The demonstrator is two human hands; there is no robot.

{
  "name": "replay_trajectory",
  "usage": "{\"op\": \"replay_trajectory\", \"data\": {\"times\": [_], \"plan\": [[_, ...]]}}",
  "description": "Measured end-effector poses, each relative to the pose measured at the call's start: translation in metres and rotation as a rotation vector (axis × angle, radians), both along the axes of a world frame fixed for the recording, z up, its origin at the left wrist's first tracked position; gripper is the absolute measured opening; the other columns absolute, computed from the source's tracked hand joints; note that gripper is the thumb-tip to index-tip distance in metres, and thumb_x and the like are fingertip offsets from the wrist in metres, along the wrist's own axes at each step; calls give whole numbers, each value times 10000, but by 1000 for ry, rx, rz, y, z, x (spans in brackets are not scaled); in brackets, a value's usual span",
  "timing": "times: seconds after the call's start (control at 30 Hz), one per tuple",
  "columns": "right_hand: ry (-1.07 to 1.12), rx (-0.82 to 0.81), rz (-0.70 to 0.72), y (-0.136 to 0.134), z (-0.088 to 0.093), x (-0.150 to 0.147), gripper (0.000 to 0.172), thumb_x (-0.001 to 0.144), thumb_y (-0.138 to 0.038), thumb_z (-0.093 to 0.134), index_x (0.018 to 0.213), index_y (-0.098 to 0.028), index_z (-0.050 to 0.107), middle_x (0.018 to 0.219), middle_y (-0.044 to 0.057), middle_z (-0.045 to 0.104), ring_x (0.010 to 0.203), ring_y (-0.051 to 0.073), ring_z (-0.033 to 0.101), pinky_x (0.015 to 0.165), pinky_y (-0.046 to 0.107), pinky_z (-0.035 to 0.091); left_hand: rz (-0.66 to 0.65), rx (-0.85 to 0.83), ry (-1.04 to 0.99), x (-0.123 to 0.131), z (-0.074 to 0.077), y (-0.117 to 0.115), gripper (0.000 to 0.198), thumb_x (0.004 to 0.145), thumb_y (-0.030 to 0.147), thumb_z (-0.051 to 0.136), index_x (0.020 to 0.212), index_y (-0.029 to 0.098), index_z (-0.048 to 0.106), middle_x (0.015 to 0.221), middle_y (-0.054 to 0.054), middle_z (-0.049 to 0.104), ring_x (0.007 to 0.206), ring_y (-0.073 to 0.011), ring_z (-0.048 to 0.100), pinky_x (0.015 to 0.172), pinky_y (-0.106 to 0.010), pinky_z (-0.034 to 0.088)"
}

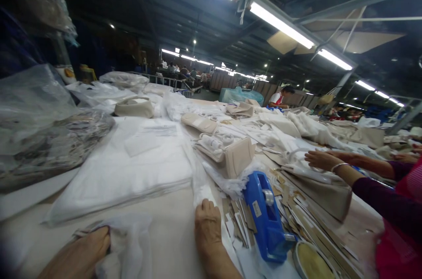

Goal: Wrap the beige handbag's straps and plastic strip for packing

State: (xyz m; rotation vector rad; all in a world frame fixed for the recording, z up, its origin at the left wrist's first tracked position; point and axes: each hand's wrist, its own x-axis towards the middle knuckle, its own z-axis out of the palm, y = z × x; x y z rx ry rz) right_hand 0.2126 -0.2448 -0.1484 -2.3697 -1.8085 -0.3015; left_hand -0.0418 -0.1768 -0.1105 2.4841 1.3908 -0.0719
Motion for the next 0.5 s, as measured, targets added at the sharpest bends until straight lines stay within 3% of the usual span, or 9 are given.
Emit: {"op": "replay_trajectory", "data": {"times": [0.1,0.2,0.3,0.4,0.5], "plan": [[90,-73,130,-7,13,-22,292,736,68,487,823,-122,691,890,128,694,827,242,655,711,310,506,24,-35,-27,5,9,-7,367,829,67,331,906,191,667,978,-105,685,943,-229,660,822,-348,453],[206,-142,360,-22,33,-32,216,791,-124,634,997,-167,682,1064,71,699,981,206,651,850,265,507,63,-32,-5,6,16,-12,330,829,66,343,891,161,653,951,-130,692,920,-253,667,800,-363,456],[295,-168,499,-32,48,-23,240,930,-261,522,1138,-241,641,1107,-6,707,1000,108,659,855,172,503,102,-33,-26,6,22,-14,307,830,82,350,855,165,645,917,-123,705,890,-256,676,767,-353,465],[274,-118,483,-28,41,-14,331,954,-234,462,1257,-162,575,1281,89,613,1175,154,574,971,259,475,99,-41,-34,5,26,-15,271,829,118,378,828,160,646,902,-127,714,887,-266,682,753,-350,473],[210,-105,514,-18,19,-22,440,899,-213,534,1326,-111,511,1395,146,486,1311,256,432,1056,431,412,64,-31,-16,5,25,-15,270,844,137,388,855,162,656,928,-123,715,904,-261,682,759,-342,476]]}}
